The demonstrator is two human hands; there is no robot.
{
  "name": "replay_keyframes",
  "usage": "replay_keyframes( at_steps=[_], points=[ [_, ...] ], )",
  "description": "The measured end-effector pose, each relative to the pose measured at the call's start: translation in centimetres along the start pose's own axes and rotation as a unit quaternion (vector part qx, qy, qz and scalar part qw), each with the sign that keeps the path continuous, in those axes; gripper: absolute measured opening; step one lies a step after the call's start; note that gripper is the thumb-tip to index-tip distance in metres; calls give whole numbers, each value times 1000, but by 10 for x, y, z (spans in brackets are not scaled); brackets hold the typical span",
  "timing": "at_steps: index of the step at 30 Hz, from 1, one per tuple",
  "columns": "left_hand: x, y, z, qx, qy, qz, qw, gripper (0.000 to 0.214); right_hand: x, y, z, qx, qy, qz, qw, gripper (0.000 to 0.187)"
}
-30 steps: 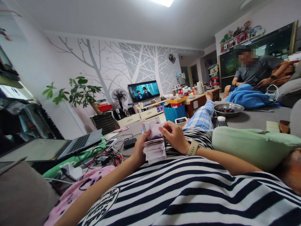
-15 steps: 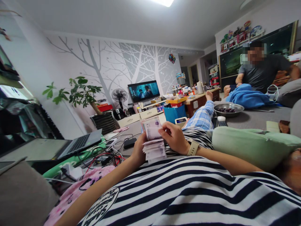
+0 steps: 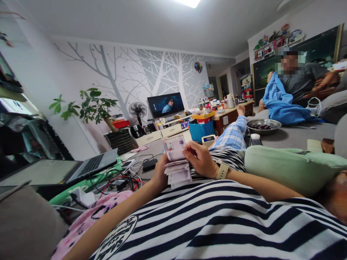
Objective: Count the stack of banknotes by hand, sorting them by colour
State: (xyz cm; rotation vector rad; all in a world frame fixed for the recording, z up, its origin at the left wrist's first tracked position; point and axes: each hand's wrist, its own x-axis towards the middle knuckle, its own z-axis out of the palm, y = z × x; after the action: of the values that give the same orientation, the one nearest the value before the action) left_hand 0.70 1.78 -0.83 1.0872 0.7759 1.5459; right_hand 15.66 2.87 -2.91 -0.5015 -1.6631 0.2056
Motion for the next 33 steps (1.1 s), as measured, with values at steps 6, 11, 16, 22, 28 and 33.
replay_keyframes(
  at_steps=[6, 11, 16, 22, 28, 33],
  points=[
    [-4, 5, 4, 34, 24, 24, 999, 14, 0, 0, 0, -2, 0, -1, 1000, 20],
    [-15, 12, 10, 18, 13, 23, 1000, 11, 0, 0, 0, -13, 0, 7, 1000, 23],
    [-16, 13, 11, 14, 18, 21, 1000, 12, 0, 0, -1, -2, 2, -6, 1000, 23],
    [-15, 13, 12, -12, 25, -9, 1000, 5, 1, -1, -1, 0, 0, -6, 1000, 23],
    [-12, 10, 10, -5, 20, 1, 1000, 8, 0, -2, -1, 1, -3, -12, 1000, 24],
    [-7, 4, 3, 1, 6, 7, 1000, 17, 0, -1, -1, 1, -2, -4, 1000, 25]
  ],
)
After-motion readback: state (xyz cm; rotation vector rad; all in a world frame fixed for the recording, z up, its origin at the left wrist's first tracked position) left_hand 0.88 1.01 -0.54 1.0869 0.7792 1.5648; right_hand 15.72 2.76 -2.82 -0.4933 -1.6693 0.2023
